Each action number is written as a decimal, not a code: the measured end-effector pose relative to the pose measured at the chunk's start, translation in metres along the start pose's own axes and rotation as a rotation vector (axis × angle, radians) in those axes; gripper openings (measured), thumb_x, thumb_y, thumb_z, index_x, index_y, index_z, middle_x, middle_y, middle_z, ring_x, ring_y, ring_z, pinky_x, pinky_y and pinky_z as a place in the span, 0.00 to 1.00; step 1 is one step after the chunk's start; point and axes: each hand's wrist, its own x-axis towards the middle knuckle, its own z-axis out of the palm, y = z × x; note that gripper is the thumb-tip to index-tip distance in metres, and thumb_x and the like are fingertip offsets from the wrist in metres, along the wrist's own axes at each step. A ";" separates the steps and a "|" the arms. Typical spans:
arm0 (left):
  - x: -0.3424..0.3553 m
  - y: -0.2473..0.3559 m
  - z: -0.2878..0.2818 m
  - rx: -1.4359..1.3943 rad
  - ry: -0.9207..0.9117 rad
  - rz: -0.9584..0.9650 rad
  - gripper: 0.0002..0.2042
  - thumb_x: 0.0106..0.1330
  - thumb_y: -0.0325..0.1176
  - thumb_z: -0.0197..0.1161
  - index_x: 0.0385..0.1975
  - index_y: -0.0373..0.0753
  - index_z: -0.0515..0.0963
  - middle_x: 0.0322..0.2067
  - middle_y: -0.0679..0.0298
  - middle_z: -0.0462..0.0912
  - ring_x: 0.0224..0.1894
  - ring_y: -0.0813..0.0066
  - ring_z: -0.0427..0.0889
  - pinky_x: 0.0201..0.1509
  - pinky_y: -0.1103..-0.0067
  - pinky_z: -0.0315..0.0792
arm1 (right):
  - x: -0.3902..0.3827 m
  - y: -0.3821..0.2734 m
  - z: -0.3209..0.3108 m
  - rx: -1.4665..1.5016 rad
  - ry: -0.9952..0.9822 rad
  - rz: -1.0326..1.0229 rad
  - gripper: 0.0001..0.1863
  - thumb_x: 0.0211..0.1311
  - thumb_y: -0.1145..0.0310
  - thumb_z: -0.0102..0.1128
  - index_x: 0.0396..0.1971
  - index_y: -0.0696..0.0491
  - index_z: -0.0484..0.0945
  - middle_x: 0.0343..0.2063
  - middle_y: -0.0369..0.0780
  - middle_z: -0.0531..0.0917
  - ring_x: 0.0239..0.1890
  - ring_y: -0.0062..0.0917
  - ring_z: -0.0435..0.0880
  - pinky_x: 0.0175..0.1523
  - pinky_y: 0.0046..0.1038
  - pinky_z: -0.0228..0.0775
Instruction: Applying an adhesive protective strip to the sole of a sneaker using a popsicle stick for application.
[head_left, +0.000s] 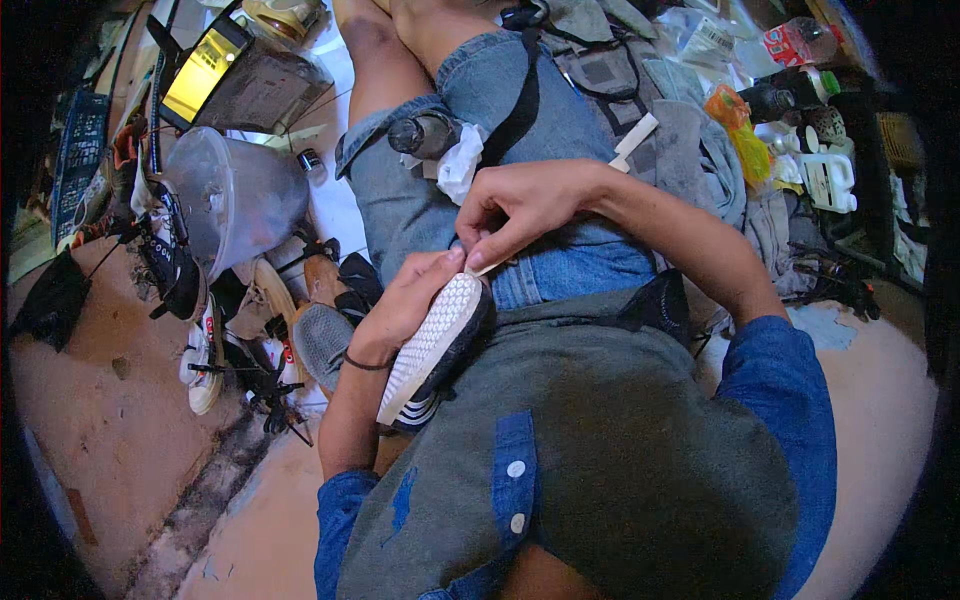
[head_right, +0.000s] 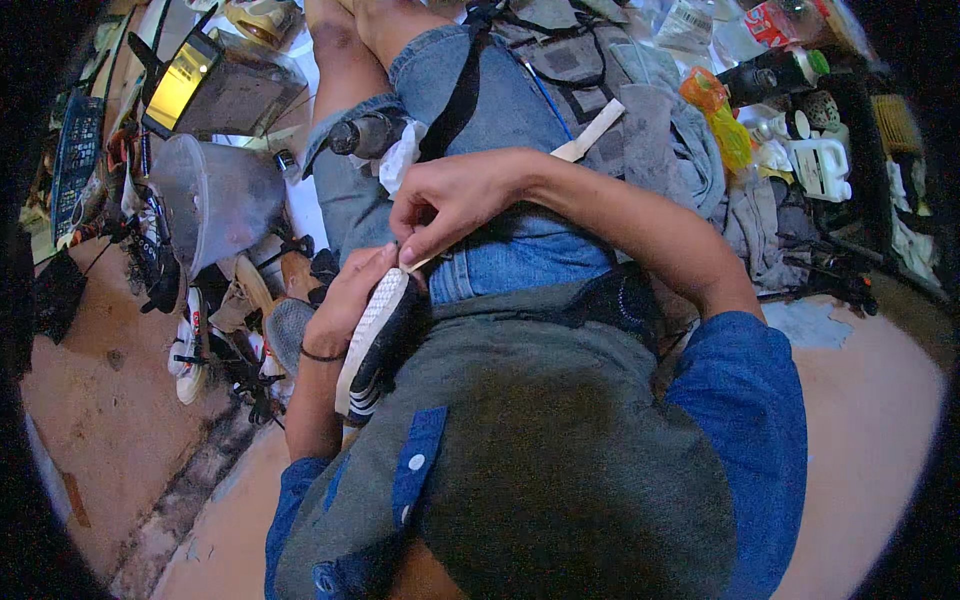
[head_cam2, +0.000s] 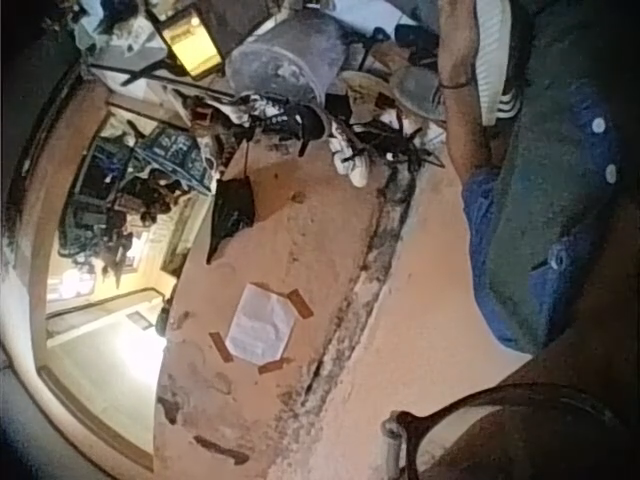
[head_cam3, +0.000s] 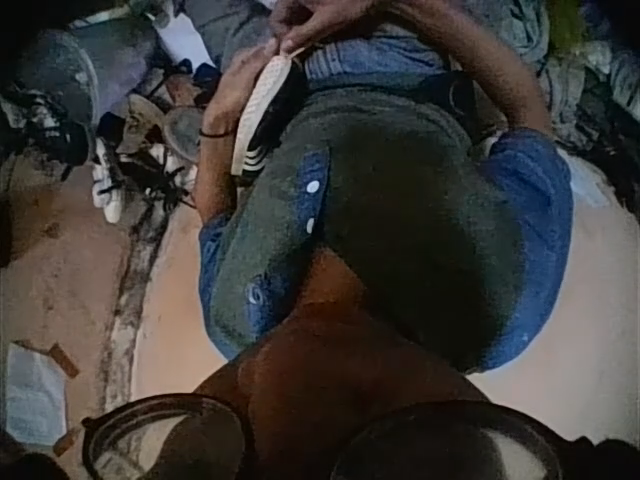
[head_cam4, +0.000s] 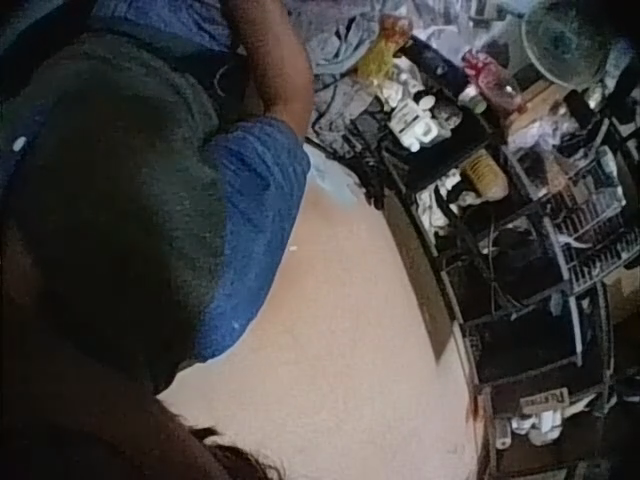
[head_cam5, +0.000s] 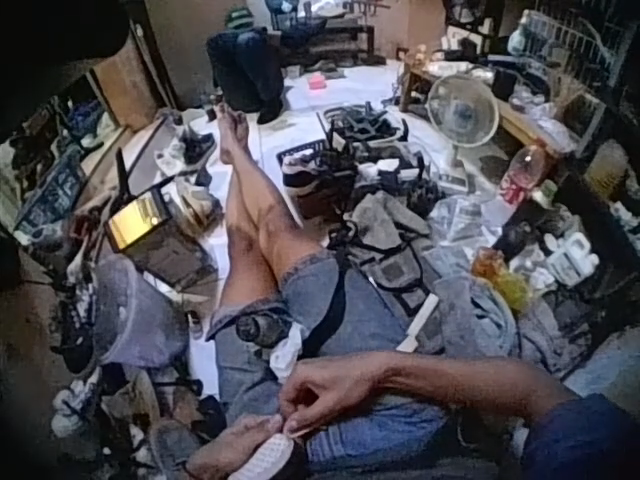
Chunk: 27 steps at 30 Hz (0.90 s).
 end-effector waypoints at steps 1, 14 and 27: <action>0.000 0.001 0.001 -0.002 -0.001 0.000 0.23 0.77 0.47 0.46 0.33 0.33 0.81 0.22 0.69 0.81 0.21 0.86 0.74 0.25 0.86 0.66 | -0.004 0.003 -0.001 0.000 -0.001 0.002 0.13 0.66 0.63 0.63 0.33 0.61 0.82 0.25 0.34 0.82 0.30 0.12 0.75 0.36 0.20 0.68; -0.002 0.001 -0.001 -0.027 -0.050 0.025 0.21 0.78 0.46 0.47 0.34 0.36 0.81 0.21 0.78 0.75 0.21 0.93 0.67 0.24 0.88 0.60 | -0.056 -0.022 -0.027 -0.076 0.265 0.082 0.13 0.60 0.66 0.68 0.40 0.60 0.85 0.33 0.39 0.87 0.34 0.18 0.84 0.42 0.21 0.76; -0.002 0.009 0.003 0.036 -0.027 0.008 0.23 0.76 0.48 0.49 0.32 0.34 0.82 0.20 0.71 0.80 0.20 0.87 0.74 0.26 0.86 0.66 | -0.017 -0.010 -0.002 -0.297 0.192 -0.103 0.16 0.58 0.59 0.70 0.32 0.58 0.83 0.21 0.39 0.82 0.24 0.23 0.80 0.31 0.27 0.70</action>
